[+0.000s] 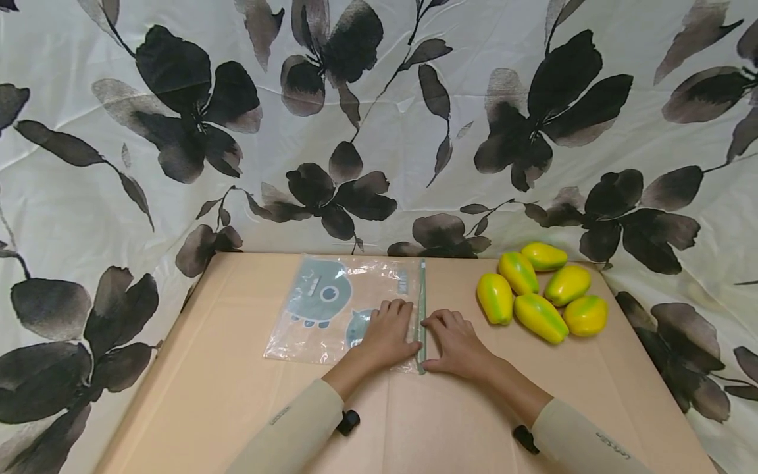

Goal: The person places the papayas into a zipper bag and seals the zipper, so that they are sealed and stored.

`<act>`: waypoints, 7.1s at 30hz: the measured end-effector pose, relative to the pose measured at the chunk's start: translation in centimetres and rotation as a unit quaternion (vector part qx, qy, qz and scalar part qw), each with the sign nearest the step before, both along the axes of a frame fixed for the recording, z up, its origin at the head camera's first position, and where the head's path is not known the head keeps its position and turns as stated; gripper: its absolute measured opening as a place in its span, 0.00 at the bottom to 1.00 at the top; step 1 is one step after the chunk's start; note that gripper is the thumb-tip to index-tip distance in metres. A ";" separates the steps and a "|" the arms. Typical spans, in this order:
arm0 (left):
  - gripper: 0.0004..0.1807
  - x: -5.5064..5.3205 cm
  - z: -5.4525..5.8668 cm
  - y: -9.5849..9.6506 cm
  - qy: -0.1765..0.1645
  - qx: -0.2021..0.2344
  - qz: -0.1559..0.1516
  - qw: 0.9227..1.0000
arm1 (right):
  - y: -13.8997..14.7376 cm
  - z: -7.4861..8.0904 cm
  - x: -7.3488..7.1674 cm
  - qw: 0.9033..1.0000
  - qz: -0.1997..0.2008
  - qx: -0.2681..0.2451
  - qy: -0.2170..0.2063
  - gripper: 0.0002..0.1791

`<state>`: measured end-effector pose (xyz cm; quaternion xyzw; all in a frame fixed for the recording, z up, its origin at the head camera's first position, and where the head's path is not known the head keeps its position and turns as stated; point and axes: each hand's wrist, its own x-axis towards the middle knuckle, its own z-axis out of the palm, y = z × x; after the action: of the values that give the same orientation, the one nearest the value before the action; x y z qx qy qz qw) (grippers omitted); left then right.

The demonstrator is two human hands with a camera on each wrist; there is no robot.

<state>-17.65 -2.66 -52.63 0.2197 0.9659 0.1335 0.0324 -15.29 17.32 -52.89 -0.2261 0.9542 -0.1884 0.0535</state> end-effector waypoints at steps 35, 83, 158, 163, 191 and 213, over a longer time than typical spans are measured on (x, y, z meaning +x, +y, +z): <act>0.47 0.8 0.1 -1.7 -0.077 0.006 -0.024 0.997 | -0.3 0.3 0.1 1.000 -0.010 0.002 0.003 0.44; 0.59 2.0 0.5 0.8 -0.082 -0.055 0.018 0.995 | 0.6 -0.4 -4.0 1.000 0.002 -0.019 0.022 0.39; 0.74 2.5 0.0 -1.6 -0.001 0.149 0.103 0.983 | 0.5 -0.3 -4.7 0.999 -0.022 -0.006 0.035 0.39; 0.73 2.4 0.2 -1.5 -0.015 0.149 0.100 0.984 | 0.6 -0.3 -4.6 0.999 -0.023 -0.011 0.023 0.40; 0.76 2.3 0.3 -1.4 -0.001 0.147 0.088 0.985 | 4.3 2.3 -2.6 0.990 -0.042 -0.125 0.050 0.45; 0.74 2.3 0.2 -1.7 -0.007 0.163 0.087 0.983 | 10.6 3.2 -4.3 0.983 -0.166 -0.043 0.067 0.58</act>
<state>-15.40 -4.31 -52.40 0.1357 0.9465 0.2926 -0.0087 -19.55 27.89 -49.66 -0.0790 0.9708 -0.2203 -0.0523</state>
